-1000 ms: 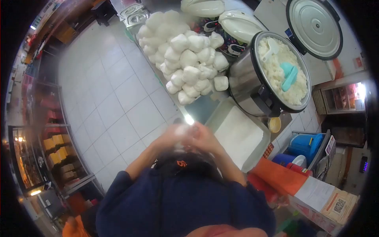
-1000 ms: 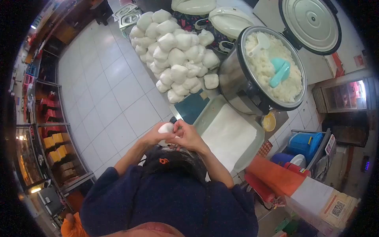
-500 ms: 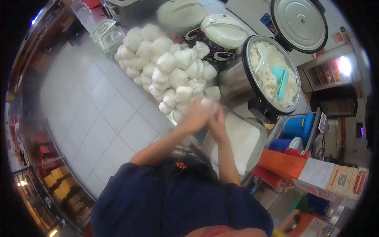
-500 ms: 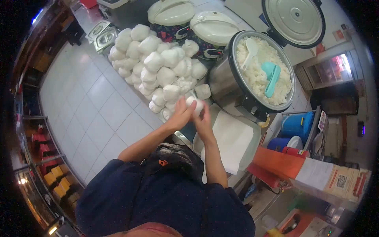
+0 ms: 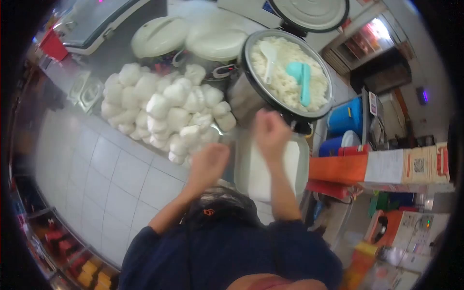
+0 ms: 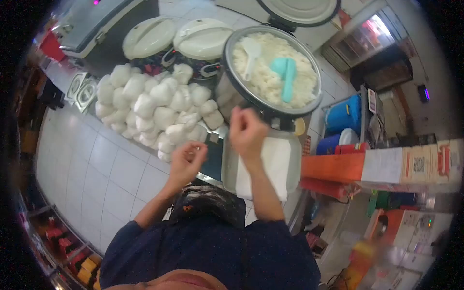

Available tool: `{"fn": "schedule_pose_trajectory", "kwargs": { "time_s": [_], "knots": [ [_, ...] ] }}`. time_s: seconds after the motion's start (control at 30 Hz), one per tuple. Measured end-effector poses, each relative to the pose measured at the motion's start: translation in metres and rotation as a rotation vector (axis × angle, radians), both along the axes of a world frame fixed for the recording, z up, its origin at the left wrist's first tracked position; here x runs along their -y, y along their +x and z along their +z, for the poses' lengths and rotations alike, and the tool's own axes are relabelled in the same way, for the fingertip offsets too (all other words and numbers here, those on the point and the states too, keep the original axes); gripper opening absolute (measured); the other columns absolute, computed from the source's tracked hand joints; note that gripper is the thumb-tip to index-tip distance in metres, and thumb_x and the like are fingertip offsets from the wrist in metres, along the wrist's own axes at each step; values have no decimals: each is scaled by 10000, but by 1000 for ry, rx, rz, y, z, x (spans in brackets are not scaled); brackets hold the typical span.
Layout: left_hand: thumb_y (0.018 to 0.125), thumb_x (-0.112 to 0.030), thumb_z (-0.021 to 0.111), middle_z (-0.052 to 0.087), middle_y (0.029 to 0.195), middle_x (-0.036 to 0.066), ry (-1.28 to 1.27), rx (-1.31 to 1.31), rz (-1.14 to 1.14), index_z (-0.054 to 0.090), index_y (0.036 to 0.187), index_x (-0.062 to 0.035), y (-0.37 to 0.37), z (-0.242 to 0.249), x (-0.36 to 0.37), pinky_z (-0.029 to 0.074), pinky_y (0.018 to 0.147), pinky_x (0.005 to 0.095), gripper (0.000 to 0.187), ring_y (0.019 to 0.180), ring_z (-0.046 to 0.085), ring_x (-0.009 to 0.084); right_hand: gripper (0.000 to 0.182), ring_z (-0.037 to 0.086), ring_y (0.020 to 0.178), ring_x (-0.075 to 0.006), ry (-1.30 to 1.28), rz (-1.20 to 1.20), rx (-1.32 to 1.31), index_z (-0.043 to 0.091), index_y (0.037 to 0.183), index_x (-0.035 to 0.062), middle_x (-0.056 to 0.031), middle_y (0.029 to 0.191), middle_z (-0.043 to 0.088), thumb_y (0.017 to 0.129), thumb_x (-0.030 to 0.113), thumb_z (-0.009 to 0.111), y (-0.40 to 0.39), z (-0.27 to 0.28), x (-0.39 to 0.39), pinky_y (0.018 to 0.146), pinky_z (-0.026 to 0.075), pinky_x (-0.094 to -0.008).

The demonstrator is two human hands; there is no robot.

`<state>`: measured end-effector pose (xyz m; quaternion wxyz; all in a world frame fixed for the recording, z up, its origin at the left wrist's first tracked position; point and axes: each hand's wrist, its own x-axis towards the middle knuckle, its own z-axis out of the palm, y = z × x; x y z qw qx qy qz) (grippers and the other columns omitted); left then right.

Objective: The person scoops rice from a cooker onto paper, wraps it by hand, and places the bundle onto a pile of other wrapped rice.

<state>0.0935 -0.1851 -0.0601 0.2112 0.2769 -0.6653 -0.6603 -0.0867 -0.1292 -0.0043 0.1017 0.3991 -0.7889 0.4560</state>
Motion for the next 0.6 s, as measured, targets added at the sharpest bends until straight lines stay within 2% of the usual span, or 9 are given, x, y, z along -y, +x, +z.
{"fn": "schedule_pose_trajectory", "kwargs": {
  "time_s": [0.03,0.07,0.13,0.2,0.27,0.3,0.37,0.43,0.6],
  "knots": [
    [915,-140,628,641,810,38,-115,43,56,609,1005,0,-6,17,8,448,627,229,168,697,547,52,234,579,474,-212,-93,-104,-54,601,718,41,-87,550,582,900,183,641,-16,30,0,494,445,-356],
    [911,-135,630,620,689,-5,-243,82,120,618,923,-2,-15,35,20,405,540,212,135,589,488,13,164,627,604,-275,51,-215,-132,614,842,38,-111,683,640,890,193,637,-39,53,1,571,482,-397],
    [858,-136,658,651,659,88,-365,-1,125,606,851,-20,-50,77,42,458,538,349,127,553,607,221,247,658,825,-360,292,-400,-586,581,1000,5,-188,906,674,857,195,647,-89,74,10,723,517,-438],
    [855,-139,645,660,671,115,-589,-119,161,605,853,-13,-103,121,58,478,575,382,132,613,634,256,370,635,982,-425,814,-263,-129,528,1120,-45,-266,1065,643,832,164,632,-135,94,22,838,513,-464],
    [837,-125,624,686,779,153,-858,-107,147,619,858,-9,-169,115,91,518,658,406,118,769,676,305,364,627,1013,-425,900,-219,-169,531,1115,-62,-284,1076,637,822,139,611,-187,85,26,864,504,-468],
    [815,-122,626,690,862,165,-928,103,122,636,898,-8,-204,110,106,525,709,414,142,849,674,321,359,619,1044,-426,992,-170,-209,535,1110,-79,-301,1087,631,812,115,589,-206,84,23,889,495,-473],
    [793,-119,628,694,945,177,-995,314,130,653,938,-6,-241,122,121,532,759,422,185,930,673,337,355,611,1056,-432,952,-175,-202,537,1119,-76,-312,1094,624,811,97,569,-230,102,22,892,492,-475],
    [756,-118,647,677,1065,176,-967,602,-98,672,1018,-14,-256,140,123,533,813,426,284,975,666,358,353,603,1067,-439,911,-179,-174,538,1127,-74,-323,1102,617,809,79,548,-253,112,23,895,488,-476],
    [756,-128,657,678,1079,171,-973,717,-23,684,1025,-16,-270,148,114,524,854,435,293,1020,655,346,361,554,1077,-477,898,242,-380,516,1188,-4,-322,1112,596,851,123,488,-329,109,65,914,446,-507]
  ]
}}
